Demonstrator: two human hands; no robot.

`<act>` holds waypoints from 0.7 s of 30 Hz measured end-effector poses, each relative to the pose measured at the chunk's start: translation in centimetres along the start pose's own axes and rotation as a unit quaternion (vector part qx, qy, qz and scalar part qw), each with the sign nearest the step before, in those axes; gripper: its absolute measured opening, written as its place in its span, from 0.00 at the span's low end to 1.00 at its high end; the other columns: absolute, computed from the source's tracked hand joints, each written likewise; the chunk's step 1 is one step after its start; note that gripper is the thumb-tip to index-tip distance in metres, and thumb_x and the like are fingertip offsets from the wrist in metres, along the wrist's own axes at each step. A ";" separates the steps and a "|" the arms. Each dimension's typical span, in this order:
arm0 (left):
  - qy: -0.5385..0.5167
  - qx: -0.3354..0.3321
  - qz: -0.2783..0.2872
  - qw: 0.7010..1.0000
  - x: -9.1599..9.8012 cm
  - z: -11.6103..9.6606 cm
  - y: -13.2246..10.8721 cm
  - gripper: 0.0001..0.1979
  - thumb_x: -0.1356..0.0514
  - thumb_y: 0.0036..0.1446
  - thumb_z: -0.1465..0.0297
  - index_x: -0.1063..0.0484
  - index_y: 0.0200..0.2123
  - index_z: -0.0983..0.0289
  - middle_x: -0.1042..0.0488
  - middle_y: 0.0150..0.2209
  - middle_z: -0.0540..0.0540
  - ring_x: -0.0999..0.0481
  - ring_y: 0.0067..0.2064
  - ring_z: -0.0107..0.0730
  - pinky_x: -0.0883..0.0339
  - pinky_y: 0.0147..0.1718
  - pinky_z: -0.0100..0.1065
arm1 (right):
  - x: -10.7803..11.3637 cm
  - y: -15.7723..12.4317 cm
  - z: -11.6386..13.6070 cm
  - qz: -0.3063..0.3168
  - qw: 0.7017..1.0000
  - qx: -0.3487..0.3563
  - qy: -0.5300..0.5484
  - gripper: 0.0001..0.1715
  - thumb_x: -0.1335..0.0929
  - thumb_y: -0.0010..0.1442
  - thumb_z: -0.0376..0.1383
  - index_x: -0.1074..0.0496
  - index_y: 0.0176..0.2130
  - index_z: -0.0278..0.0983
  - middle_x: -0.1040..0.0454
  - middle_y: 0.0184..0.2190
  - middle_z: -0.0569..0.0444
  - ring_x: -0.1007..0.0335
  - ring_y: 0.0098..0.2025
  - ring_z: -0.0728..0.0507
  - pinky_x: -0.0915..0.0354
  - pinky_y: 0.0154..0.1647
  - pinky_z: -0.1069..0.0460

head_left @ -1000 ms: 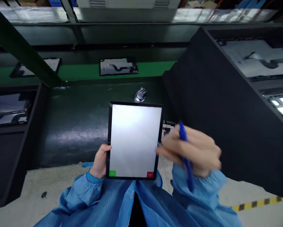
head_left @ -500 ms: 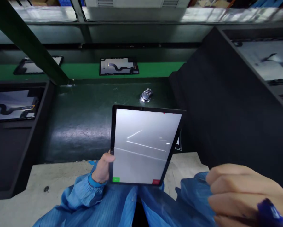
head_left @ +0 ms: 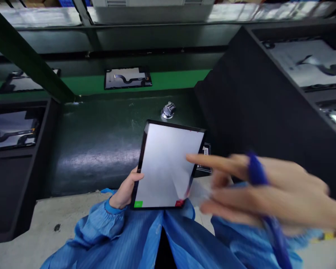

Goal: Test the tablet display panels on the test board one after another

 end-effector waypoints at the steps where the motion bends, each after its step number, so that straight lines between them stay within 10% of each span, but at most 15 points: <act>1: 0.015 -0.004 0.011 1.000 -0.7 -0.1 0.3 0.16 0.32 0.41 0.65 0.19 0.35 0.64 0.17 0.41 0.57 0.20 0.48 0.53 0.28 0.49 0.42 | -0.9 1.3 -0.4 0.020 1.000 0.009 0.021 0.18 0.30 0.63 0.51 0.24 0.27 0.47 0.22 0.25 0.60 0.26 0.23 0.49 0.26 0.26 0.54; 6: 0.028 0.020 -0.005 0.999 -1.3 0.7 0.7 0.15 0.32 0.38 0.67 0.20 0.34 0.63 0.17 0.35 0.52 0.20 0.49 0.50 0.28 0.47 0.37 | -1.0 4.0 -5.3 -0.128 0.974 -0.074 0.173 0.13 0.27 0.63 0.43 0.30 0.31 0.41 0.21 0.30 0.59 0.23 0.30 0.47 0.24 0.32 0.51; 13: -0.060 0.070 -0.031 0.995 0.3 0.6 0.1 0.12 0.37 0.43 0.69 0.20 0.34 0.65 0.17 0.32 0.54 0.18 0.46 0.53 0.25 0.47 0.43 | -3.7 1.9 -7.3 0.022 0.995 -0.042 0.087 0.34 0.20 0.47 0.50 0.29 0.48 0.40 0.23 0.52 0.51 0.27 0.58 0.35 0.44 0.71 0.32; 21: -0.146 0.043 0.003 0.988 -1.9 -2.3 -0.4 0.05 0.40 0.52 0.74 0.22 0.31 0.64 0.19 0.28 0.52 0.17 0.46 0.50 0.22 0.45 0.39 | -6.5 4.5 -12.5 -0.073 0.925 -0.081 0.363 0.29 0.29 0.58 0.59 0.34 0.47 0.43 0.20 0.46 0.54 0.22 0.50 0.42 0.29 0.58 0.43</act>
Point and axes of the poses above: each hand's wrist, its own y-axis towards the middle knuckle, its own x-axis out of the back of the hand, z = x × y, the point moved 8 cm from there along y, towards the middle knuckle
